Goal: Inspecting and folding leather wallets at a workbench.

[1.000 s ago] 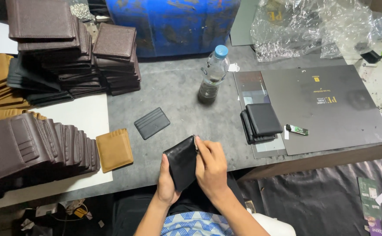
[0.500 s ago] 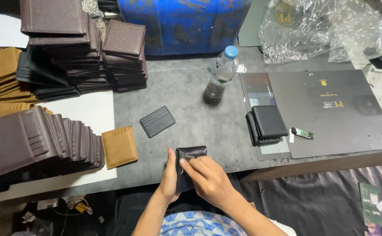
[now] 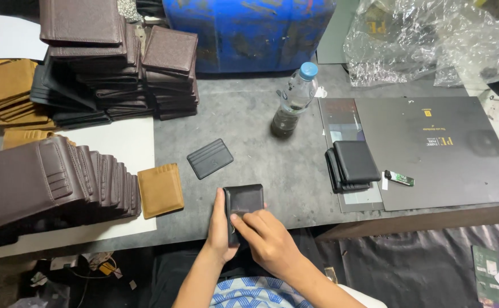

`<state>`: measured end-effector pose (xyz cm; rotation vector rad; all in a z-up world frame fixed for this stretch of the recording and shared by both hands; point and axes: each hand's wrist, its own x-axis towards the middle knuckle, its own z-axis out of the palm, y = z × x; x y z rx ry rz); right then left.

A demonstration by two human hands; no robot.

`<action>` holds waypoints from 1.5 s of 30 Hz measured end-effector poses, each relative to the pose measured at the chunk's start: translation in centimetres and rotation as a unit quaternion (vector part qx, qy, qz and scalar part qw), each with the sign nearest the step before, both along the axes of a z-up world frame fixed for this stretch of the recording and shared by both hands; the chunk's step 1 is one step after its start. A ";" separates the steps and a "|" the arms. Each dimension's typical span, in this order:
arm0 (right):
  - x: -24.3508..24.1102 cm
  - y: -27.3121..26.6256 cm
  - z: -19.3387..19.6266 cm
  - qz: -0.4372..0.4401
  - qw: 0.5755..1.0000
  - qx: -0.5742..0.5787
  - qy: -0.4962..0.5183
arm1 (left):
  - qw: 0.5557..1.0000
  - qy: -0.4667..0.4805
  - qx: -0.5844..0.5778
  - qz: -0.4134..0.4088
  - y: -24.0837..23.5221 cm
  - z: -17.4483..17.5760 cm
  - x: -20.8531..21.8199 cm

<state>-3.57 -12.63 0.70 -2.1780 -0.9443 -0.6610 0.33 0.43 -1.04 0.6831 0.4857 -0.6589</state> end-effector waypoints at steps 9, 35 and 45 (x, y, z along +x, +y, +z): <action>-0.3 -1.0 -1.6 -0.082 0.996 0.005 0.038 | 0.966 -0.098 -0.102 0.214 -0.6 -2.2 0.5; -1.3 0.9 -0.9 -0.145 0.983 0.108 0.018 | 0.961 -0.148 -0.078 0.220 -0.3 0.0 -0.1; -1.5 -1.4 -2.1 -0.087 0.993 0.064 0.041 | 0.990 -0.069 -0.040 0.116 0.3 -0.2 -0.2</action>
